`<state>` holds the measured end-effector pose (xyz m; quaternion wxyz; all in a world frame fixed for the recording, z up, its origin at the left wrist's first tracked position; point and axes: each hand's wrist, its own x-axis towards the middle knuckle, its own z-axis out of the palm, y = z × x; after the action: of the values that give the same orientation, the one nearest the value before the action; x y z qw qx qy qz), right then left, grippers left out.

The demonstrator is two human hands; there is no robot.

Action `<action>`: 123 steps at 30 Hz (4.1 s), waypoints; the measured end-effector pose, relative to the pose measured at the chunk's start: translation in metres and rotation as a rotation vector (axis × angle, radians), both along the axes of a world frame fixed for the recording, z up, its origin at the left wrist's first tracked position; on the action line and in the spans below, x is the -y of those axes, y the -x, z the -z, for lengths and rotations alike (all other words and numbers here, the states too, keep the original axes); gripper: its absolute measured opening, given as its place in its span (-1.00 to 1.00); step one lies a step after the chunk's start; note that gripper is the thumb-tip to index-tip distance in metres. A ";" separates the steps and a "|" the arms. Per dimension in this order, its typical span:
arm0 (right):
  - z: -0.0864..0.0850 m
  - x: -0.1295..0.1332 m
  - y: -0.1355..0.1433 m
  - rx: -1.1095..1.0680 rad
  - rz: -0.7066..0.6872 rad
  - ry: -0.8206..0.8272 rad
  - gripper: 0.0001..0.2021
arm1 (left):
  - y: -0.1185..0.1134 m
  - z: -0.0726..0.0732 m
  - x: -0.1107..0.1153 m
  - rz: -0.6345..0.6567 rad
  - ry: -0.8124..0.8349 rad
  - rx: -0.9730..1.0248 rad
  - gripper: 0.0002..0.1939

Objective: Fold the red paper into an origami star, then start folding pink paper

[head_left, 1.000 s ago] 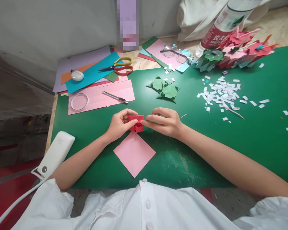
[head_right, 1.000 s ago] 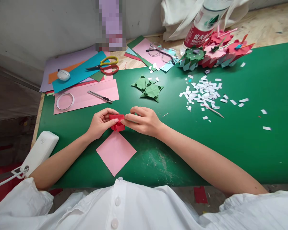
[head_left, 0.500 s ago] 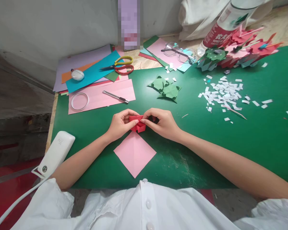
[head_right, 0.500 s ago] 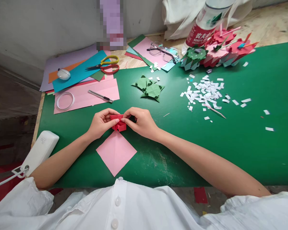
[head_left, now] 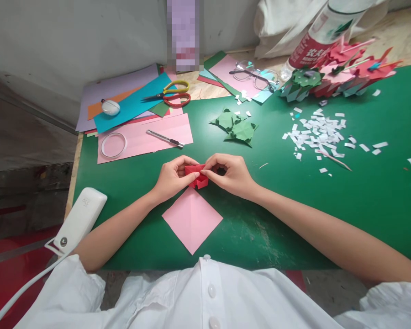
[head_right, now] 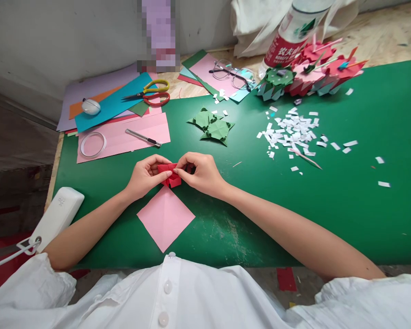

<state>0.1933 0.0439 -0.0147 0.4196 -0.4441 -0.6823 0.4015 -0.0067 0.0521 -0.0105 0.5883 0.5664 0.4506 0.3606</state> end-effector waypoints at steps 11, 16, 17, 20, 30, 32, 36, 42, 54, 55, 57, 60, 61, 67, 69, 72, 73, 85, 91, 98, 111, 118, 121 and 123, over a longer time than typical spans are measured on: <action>0.003 -0.001 0.002 -0.092 -0.008 0.060 -0.80 | -0.002 -0.002 0.000 0.014 -0.016 -0.076 -0.81; 0.001 -0.002 0.002 -0.132 -0.050 0.141 -0.77 | -0.002 -0.003 -0.001 0.017 -0.007 -0.098 -0.80; 0.001 -0.002 0.002 -0.138 -0.059 0.146 -0.77 | -0.002 -0.003 -0.001 0.017 -0.006 -0.103 -0.80; 0.001 -0.003 0.001 -0.144 -0.070 0.164 -0.77 | -0.001 -0.003 0.000 0.017 -0.002 -0.121 -0.78; 0.004 -0.002 0.001 -0.130 -0.082 0.144 -0.73 | -0.003 -0.006 -0.001 0.031 0.001 -0.158 -0.77; 0.003 -0.003 0.001 -0.097 -0.095 0.124 -0.79 | -0.003 -0.006 -0.002 0.039 0.005 -0.161 -0.76; -0.003 -0.006 -0.001 -0.027 -0.144 0.117 -0.83 | -0.001 -0.006 -0.003 0.071 0.017 -0.172 -0.72; -0.010 -0.010 -0.005 0.030 -0.182 0.142 -0.75 | 0.006 -0.004 -0.006 0.111 0.052 -0.112 -0.62; 0.000 -0.011 -0.004 -0.068 -0.044 0.211 -0.61 | 0.004 0.002 -0.002 0.084 0.072 0.007 -0.39; -0.002 -0.010 -0.004 -0.050 -0.055 0.204 -0.64 | 0.004 0.002 -0.002 0.087 0.071 -0.004 -0.41; -0.005 -0.010 -0.003 -0.013 -0.077 0.188 -0.69 | 0.005 0.002 -0.002 0.099 0.068 -0.025 -0.45; -0.008 -0.010 -0.003 0.025 -0.094 0.165 -0.72 | 0.005 0.003 -0.002 0.114 0.037 -0.048 -0.45; -0.008 -0.010 -0.003 0.031 -0.097 0.160 -0.72 | 0.005 0.003 -0.001 0.119 0.016 -0.048 -0.43; -0.006 -0.010 -0.005 0.029 -0.115 0.168 -0.69 | 0.004 0.004 0.000 0.155 -0.178 -0.050 -0.65; -0.005 -0.010 -0.005 0.017 -0.114 0.176 -0.69 | 0.004 0.003 -0.001 0.147 -0.184 -0.060 -0.73; -0.004 -0.009 -0.004 -0.072 -0.080 0.210 -0.72 | 0.004 0.002 -0.002 0.116 -0.145 -0.062 -0.70; -0.003 -0.009 -0.003 -0.109 -0.068 0.221 -0.71 | 0.005 0.002 -0.002 0.112 -0.136 -0.065 -0.68; -0.012 -0.002 -0.016 0.214 -0.075 0.142 -0.97 | 0.002 0.009 0.005 0.106 -0.807 -0.653 -0.76; -0.013 0.005 -0.013 0.400 -0.028 0.055 -0.92 | 0.000 0.016 0.009 0.062 -1.125 -0.724 -0.84; -0.010 0.008 -0.013 0.510 -0.017 0.020 -0.91 | 0.002 0.017 0.006 0.207 -1.235 -0.619 -0.83; -0.005 0.009 -0.019 0.620 -0.038 -0.132 -0.93 | 0.002 0.010 0.003 0.202 -1.401 -0.647 -0.91; 0.002 0.014 -0.024 0.668 -0.072 -0.396 -0.80 | 0.003 0.013 0.005 0.184 -1.394 -0.635 -0.91; 0.002 0.015 -0.029 0.792 -0.105 -0.742 -0.80 | 0.002 0.013 0.005 0.188 -1.386 -0.632 -0.92; 0.001 0.014 -0.031 0.854 -0.110 -0.927 -0.79 | 0.002 0.012 0.005 0.192 -1.386 -0.634 -0.93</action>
<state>0.2239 0.0298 -0.0156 0.2377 -0.3016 -0.9145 -0.1272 -0.0084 0.0474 -0.0223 -0.0299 0.9186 0.2175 0.3287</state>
